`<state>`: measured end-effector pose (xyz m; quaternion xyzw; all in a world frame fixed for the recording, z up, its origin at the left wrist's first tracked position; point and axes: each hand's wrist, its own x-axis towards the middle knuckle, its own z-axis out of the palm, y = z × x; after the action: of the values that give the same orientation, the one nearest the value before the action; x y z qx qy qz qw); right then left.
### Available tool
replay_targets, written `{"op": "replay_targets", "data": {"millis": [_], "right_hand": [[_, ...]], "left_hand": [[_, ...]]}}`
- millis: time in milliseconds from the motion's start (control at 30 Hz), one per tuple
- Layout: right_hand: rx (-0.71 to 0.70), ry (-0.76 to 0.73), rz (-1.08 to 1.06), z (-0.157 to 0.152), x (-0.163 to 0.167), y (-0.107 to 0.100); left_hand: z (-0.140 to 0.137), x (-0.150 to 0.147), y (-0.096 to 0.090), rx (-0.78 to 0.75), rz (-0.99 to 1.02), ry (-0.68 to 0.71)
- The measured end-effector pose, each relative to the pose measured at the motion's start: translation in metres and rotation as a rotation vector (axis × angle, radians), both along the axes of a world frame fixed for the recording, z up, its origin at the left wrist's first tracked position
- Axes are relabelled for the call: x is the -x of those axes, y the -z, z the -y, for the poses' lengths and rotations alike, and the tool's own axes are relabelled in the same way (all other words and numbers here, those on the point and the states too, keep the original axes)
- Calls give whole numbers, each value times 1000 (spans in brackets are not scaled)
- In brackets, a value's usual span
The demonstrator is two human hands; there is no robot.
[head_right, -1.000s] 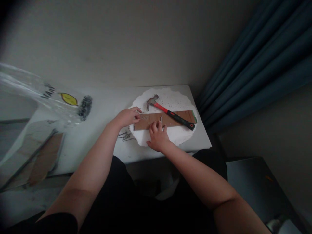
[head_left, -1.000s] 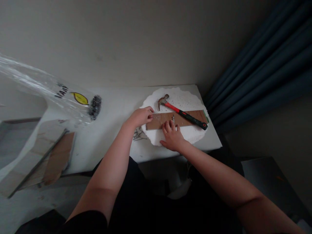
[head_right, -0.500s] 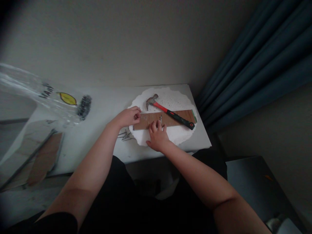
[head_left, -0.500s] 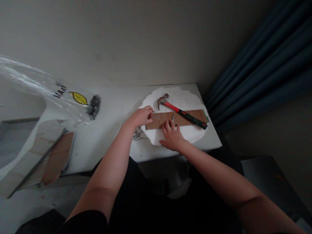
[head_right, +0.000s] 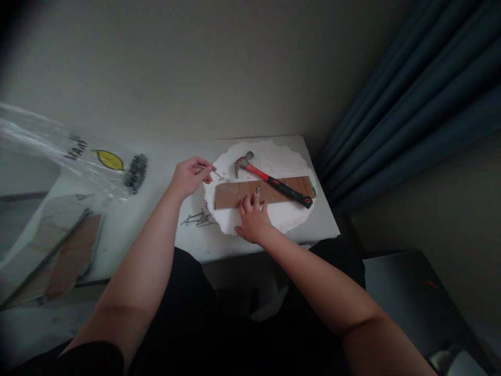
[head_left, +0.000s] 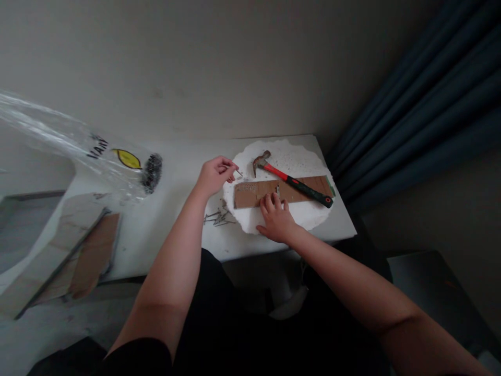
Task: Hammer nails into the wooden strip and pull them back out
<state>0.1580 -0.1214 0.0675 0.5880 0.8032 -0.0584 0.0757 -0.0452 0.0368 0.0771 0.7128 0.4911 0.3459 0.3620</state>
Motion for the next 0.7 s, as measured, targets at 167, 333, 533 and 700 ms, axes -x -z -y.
{"op": "replay_targets", "data": {"millis": [167,333,533,700], "right_hand": [[-4,-5,2,0,-2,3],[-6,-6,3,0,-3,5],[-5,-11,8,1,-2,1],[5,-7,18,1,-1,-1]], "left_hand": [[-12,39,17,284,-507,12],[-5,43,49,725,-852,290],[-14,29,37,137,-867,33],[-11,22,20,-35,-534,-77]]}}
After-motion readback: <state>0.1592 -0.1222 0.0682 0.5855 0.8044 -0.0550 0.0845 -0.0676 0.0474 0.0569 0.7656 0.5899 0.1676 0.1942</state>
